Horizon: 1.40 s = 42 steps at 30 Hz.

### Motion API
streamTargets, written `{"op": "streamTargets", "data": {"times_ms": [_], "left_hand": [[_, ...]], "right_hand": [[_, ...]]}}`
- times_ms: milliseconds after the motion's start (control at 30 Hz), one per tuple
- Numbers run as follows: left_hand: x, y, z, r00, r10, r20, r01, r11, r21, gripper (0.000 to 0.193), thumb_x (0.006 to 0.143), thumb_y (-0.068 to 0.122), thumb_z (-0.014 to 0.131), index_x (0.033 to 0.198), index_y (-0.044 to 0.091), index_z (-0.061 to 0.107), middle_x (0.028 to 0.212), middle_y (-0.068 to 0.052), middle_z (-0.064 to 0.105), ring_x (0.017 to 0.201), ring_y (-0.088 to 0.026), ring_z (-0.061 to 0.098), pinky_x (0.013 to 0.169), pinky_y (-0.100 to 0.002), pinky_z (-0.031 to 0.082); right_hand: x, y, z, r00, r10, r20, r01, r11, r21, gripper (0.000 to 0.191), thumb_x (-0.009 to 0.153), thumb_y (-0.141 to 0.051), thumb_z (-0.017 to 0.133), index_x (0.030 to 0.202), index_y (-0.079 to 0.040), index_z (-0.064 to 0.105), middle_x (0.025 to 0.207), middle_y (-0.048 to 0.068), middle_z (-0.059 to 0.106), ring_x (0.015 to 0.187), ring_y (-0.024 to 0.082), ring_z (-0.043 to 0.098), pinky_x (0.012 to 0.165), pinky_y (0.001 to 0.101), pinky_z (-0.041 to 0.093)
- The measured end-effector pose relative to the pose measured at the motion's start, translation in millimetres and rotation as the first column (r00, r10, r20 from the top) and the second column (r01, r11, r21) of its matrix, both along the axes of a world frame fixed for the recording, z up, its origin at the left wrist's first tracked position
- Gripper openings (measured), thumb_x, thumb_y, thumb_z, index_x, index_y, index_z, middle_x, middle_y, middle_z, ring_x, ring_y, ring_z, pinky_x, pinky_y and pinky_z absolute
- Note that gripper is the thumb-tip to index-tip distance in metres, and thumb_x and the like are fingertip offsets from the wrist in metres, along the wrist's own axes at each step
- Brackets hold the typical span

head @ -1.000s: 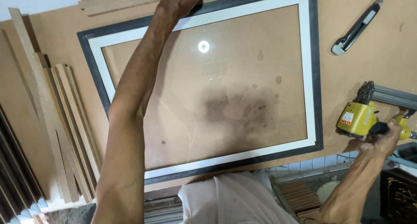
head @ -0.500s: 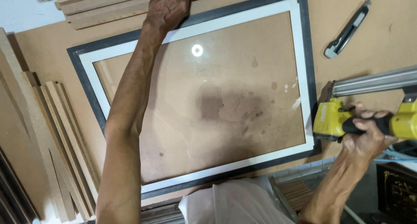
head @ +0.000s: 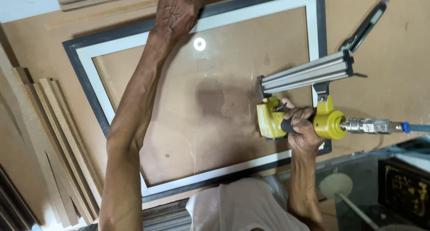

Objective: The person assembles multiple rectangular frames by attaching thin wooden strips to a mesh-covered frame using a pneumatic nail gun. They repeatedly pick up frames, align the strips, and drive nails along the edges before stacking the completed units.

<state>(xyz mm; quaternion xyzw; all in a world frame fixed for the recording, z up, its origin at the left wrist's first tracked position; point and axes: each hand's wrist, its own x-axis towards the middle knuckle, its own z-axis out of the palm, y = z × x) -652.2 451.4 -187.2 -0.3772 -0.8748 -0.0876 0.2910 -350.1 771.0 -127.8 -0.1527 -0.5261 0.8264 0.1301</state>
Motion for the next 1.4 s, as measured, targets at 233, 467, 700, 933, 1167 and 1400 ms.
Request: {"op": "streamTargets", "data": {"times_ms": [233, 467, 700, 933, 1167, 1400], "left_hand": [[62, 6, -9, 0.913, -0.074, 0.400, 0.009, 0.987, 0.160, 0.032, 0.104, 0.006, 0.073, 0.136, 0.005, 0.070, 0.095, -0.012, 0.062, 0.091, -0.025, 0.057, 0.080, -0.043, 0.047], [51, 3, -37, 0.930, 0.036, 0.365, -0.092, 0.986, 0.138, 0.032, 0.100, 0.006, 0.075, 0.132, 0.008, 0.074, 0.094, -0.010, 0.062, 0.090, -0.023, 0.057, 0.079, -0.042, 0.045], [42, 8, -31, 0.958, -0.014, 0.288, -0.078, 0.948, 0.308, 0.016, 0.091, 0.006, 0.076, 0.106, 0.004, 0.074, 0.104, -0.014, 0.068, 0.100, -0.025, 0.064, 0.091, -0.045, 0.049], [52, 7, -11, 0.854, -0.098, 0.511, -0.140, 0.902, 0.408, 0.008, 0.090, -0.008, 0.069, 0.096, -0.003, 0.072, 0.099, -0.022, 0.072, 0.093, -0.034, 0.067, 0.092, -0.047, 0.054], [55, 18, 18, 0.838, -0.042, 0.543, -0.169, 0.928, 0.333, 0.014, 0.081, -0.003, 0.070, 0.095, -0.003, 0.069, 0.092, -0.019, 0.069, 0.090, -0.035, 0.065, 0.085, -0.047, 0.050], [40, 72, 0, 0.932, -0.100, 0.349, -0.050, 0.916, 0.397, 0.013, 0.086, 0.005, 0.072, 0.098, 0.000, 0.071, 0.096, -0.018, 0.070, 0.091, -0.031, 0.063, 0.082, -0.045, 0.049]], "right_hand": [[22, 35, 14, 0.994, 0.082, -0.069, -0.068, 0.980, 0.186, 0.011, 0.077, 0.002, 0.062, 0.074, -0.005, 0.056, 0.068, 0.004, 0.052, 0.076, 0.027, 0.064, 0.126, 0.0632, 0.040], [30, 45, 19, 0.997, 0.070, -0.035, -0.061, 0.975, 0.215, 0.011, 0.078, 0.005, 0.062, 0.076, -0.004, 0.057, 0.066, 0.005, 0.053, 0.077, 0.026, 0.064, 0.124, 0.0634, 0.040], [30, 44, 5, 0.993, 0.099, -0.068, -0.091, 0.990, 0.110, 0.015, 0.076, 0.007, 0.064, 0.076, -0.006, 0.055, 0.068, 0.004, 0.054, 0.079, 0.026, 0.066, 0.127, 0.0636, 0.038], [2, 44, -11, 0.997, 0.064, -0.042, -0.062, 0.997, 0.055, 0.015, 0.072, 0.007, 0.061, 0.078, -0.006, 0.056, 0.070, 0.005, 0.054, 0.078, 0.026, 0.065, 0.124, 0.0637, 0.037], [-50, 49, -22, 0.989, 0.056, -0.140, -0.043, 0.994, 0.098, 0.013, 0.074, 0.007, 0.061, 0.079, -0.004, 0.057, 0.073, 0.007, 0.056, 0.077, 0.029, 0.067, 0.118, 0.0644, 0.045], [-130, 58, -20, 0.983, -0.038, -0.182, 0.080, 0.970, 0.228, 0.013, 0.080, 0.008, 0.065, 0.089, 0.002, 0.060, 0.080, 0.007, 0.058, 0.074, 0.029, 0.071, 0.105, 0.0605, 0.059]]}}
